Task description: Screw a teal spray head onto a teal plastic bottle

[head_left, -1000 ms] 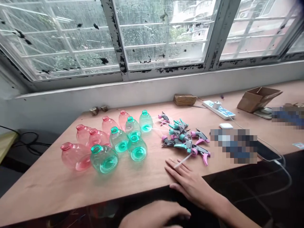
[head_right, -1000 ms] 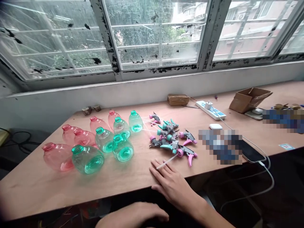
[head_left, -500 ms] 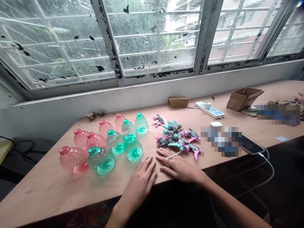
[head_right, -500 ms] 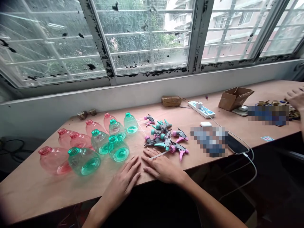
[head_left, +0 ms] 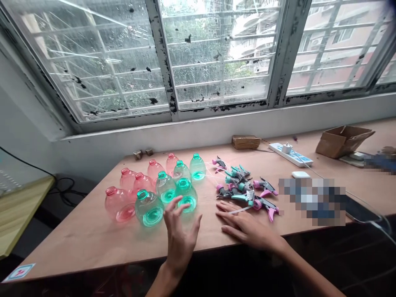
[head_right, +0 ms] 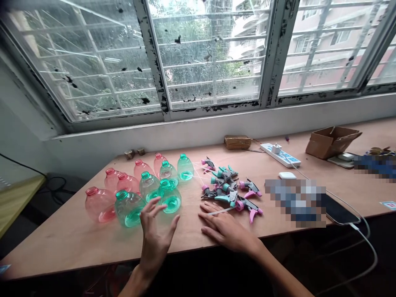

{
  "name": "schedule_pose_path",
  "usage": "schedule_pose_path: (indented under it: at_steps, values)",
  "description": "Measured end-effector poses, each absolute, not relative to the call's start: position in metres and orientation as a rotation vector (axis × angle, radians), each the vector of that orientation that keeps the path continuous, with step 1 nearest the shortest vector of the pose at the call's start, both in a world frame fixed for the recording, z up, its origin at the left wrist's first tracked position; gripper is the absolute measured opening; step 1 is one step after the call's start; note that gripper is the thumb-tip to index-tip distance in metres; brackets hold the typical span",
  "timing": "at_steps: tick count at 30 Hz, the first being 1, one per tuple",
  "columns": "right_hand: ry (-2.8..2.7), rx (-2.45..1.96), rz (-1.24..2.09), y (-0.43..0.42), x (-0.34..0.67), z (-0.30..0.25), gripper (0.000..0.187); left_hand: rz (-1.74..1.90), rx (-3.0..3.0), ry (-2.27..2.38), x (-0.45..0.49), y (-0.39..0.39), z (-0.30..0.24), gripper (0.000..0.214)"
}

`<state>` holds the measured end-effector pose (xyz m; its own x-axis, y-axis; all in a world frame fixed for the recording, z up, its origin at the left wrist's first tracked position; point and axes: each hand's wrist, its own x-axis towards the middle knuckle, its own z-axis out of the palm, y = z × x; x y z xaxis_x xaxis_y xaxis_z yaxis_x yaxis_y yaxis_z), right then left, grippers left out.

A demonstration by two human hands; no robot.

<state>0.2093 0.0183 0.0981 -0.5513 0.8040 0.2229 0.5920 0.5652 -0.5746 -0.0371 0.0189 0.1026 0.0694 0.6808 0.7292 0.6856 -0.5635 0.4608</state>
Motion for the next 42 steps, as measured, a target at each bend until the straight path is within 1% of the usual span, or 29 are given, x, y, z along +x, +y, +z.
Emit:
schedule_pose_path:
  at_steps: [3,4,5,7,8,10,12,13,15,17,18,19,21,23,26,31,33,36,38,39,42]
  values:
    - [-2.364,-0.885,0.677,0.01,0.207,0.1,0.04,-1.645,-2.165,-1.589,-0.043,0.04,0.105,0.078]
    - [-2.349,-0.77,0.725,0.006,0.206,0.1,0.034,-1.643,-2.161,-1.627,-0.045,0.047,0.104,0.086]
    - [-2.306,-0.675,0.766,0.003,0.205,0.1,0.028,-1.629,-2.174,-1.659,-0.047,0.053,0.102,0.089]
    - [-2.137,-0.608,0.743,0.0,0.205,0.1,0.02,-1.586,-2.217,-1.716,-0.051,0.06,0.098,0.086]
    - [-2.031,-0.649,0.657,0.002,0.207,0.099,0.019,-1.567,-2.241,-1.738,-0.052,0.062,0.095,0.084]
    - [-1.822,-0.841,0.369,0.009,0.213,0.098,0.018,-1.545,-2.29,-1.768,-0.054,0.06,0.091,0.079]
    - [-1.653,-1.116,0.069,0.02,0.223,0.093,0.023,-1.538,-2.357,-1.774,-0.054,0.054,0.09,0.074]
    - [-1.607,-1.267,-0.043,0.025,0.228,0.089,0.029,-1.536,-2.401,-1.771,-0.052,0.05,0.089,0.072]
    - [-1.605,-1.545,-0.166,0.033,0.236,0.078,0.048,-1.537,-2.505,-1.76,-0.049,0.042,0.088,0.069]
    - [-1.658,-1.733,-0.192,0.036,0.242,0.065,0.065,-1.54,-2.612,-1.755,-0.046,0.036,0.087,0.069]
    - [-1.69,-1.78,-0.18,0.037,0.245,0.06,0.069,-1.541,-2.661,-1.756,-0.045,0.034,0.086,0.071]
    - [-1.715,-1.797,-0.154,0.038,0.247,0.055,0.069,-1.54,-2.705,-1.76,-0.045,0.032,0.085,0.073]
    - [-1.74,-1.782,-0.086,0.041,0.251,0.051,0.059,-1.53,-2.772,-1.781,-0.045,0.031,0.084,0.077]
    - [-1.728,-1.752,-0.038,0.045,0.255,0.052,0.049,-1.508,-2.813,-1.816,-0.046,0.031,0.084,0.076]
    - [-1.677,-1.719,0.001,0.055,0.262,0.059,0.045,-1.467,-2.844,-1.867,-0.048,0.03,0.088,0.073]
    - [-1.576,-1.593,0.14,0.073,0.276,0.082,0.037,-1.437,-2.89,-1.896,-0.049,0.027,0.092,0.073]
    - [-1.512,-1.544,0.213,0.077,0.282,0.095,0.038,-1.456,-2.894,-1.895,-0.049,0.027,0.091,0.073]
    - [-1.361,-1.491,0.286,0.075,0.285,0.112,0.047,-1.51,-2.881,-1.884,-0.05,0.028,0.092,0.072]
    - [-1.195,-1.395,0.329,0.067,0.28,0.116,0.05,-1.564,-2.853,-1.87,-0.05,0.029,0.094,0.071]
    - [-1.088,-1.306,0.382,0.061,0.275,0.116,0.049,-1.597,-2.83,-1.861,-0.05,0.029,0.095,0.07]
    - [-0.775,-0.934,0.713,0.043,0.252,0.11,0.039,-1.699,-2.72,-1.839,-0.052,0.029,0.099,0.067]
